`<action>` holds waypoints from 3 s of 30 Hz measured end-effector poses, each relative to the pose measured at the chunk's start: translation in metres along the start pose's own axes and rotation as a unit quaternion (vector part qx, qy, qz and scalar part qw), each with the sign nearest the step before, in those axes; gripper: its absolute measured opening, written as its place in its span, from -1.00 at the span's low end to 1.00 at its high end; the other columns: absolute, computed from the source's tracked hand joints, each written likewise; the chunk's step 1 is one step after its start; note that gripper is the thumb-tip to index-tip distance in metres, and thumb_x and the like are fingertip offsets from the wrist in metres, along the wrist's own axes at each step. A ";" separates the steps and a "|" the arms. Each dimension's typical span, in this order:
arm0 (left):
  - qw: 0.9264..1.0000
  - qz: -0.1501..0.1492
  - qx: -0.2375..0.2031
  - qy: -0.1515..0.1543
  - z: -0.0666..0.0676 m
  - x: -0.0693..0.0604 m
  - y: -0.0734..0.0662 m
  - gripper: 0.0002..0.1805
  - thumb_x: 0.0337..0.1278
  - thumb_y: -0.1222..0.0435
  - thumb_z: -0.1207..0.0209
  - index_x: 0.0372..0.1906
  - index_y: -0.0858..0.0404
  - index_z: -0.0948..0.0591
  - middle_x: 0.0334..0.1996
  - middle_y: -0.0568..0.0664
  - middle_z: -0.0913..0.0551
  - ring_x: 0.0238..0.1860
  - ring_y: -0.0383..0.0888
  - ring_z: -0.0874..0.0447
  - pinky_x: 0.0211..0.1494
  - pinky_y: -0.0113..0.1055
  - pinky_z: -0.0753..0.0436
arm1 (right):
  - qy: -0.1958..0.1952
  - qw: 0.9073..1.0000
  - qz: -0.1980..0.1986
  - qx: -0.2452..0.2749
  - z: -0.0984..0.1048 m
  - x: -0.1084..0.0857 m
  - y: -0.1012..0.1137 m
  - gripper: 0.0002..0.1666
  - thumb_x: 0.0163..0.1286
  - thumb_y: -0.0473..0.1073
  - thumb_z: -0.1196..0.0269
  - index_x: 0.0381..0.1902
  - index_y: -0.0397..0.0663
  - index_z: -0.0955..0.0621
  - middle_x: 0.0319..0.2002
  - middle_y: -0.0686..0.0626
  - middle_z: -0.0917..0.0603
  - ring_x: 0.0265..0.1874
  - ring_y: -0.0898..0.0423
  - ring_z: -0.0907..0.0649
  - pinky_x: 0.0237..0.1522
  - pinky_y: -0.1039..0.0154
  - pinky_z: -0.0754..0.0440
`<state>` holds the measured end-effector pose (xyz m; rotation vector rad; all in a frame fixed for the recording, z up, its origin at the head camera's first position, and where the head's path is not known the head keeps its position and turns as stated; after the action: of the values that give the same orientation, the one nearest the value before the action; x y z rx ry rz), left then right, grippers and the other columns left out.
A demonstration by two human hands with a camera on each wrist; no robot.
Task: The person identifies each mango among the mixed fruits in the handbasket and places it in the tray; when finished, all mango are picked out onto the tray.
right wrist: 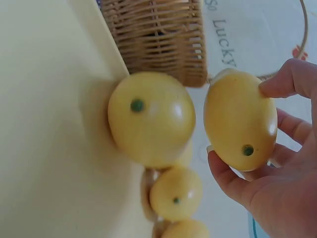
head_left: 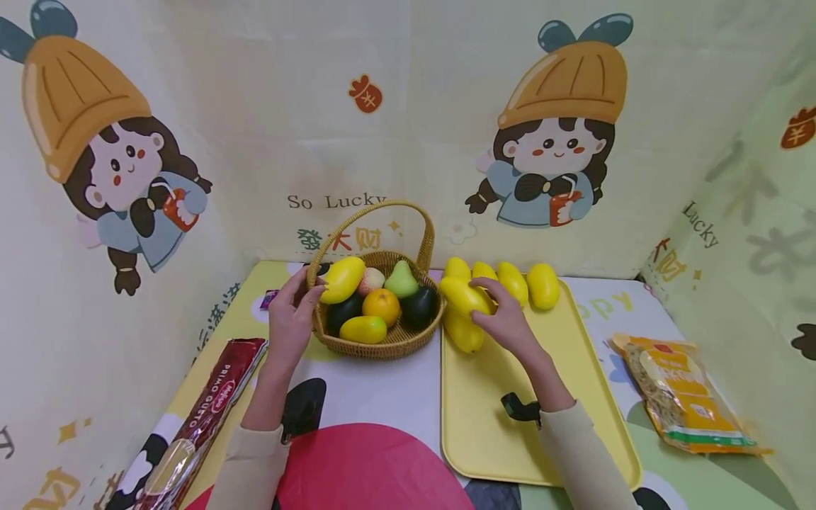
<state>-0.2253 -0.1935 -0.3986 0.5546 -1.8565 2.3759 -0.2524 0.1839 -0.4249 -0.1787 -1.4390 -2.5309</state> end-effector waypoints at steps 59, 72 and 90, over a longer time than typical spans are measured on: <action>1.000 0.009 -0.001 0.005 0.001 0.000 0.001 -0.46 0.38 -0.02 -0.10 0.40 -0.08 -0.41 0.09 -0.03 -0.60 0.20 -0.20 -0.52 0.23 -0.60 -0.54 | -0.009 0.995 0.099 -0.020 -0.019 -0.018 -0.014 -0.47 0.30 -0.27 -0.34 0.24 -0.09 -0.57 0.24 -0.10 -0.59 0.32 -0.05 -0.48 0.41 -0.09 -0.38; 1.000 -0.001 0.003 0.003 0.001 0.000 0.001 -0.49 0.39 0.02 -0.10 0.39 -0.07 -0.42 0.06 -0.03 -0.61 0.15 -0.22 -0.53 0.21 -0.63 -0.54 | 0.046 0.989 0.138 -0.028 -0.075 -0.002 0.027 -0.48 0.33 -0.11 -0.34 0.25 0.04 -0.57 0.30 -0.01 -0.54 0.35 -0.03 -0.48 0.39 -0.11 -0.45; 1.000 0.000 -0.002 0.001 0.000 0.000 0.001 -0.48 0.38 0.01 -0.11 0.39 -0.06 -0.43 0.08 -0.01 -0.62 0.14 -0.18 -0.54 0.19 -0.62 -0.55 | 0.140 0.976 0.159 -0.044 -0.127 0.008 0.070 -0.37 0.32 -0.02 -0.35 0.32 0.01 -0.51 0.24 -0.03 -0.59 0.12 0.02 -0.60 0.23 0.00 -0.61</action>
<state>-0.2251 -0.1935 -0.3995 0.5521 -1.8592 2.3720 -0.2416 0.0394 -0.4303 -0.0570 -1.0969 -2.2531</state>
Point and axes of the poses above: each hand's wrist, its own x-axis towards the middle knuckle, its own z-axis out of the back of the hand, y = z × x, the point moved 2 cm from there along x, towards the middle knuckle
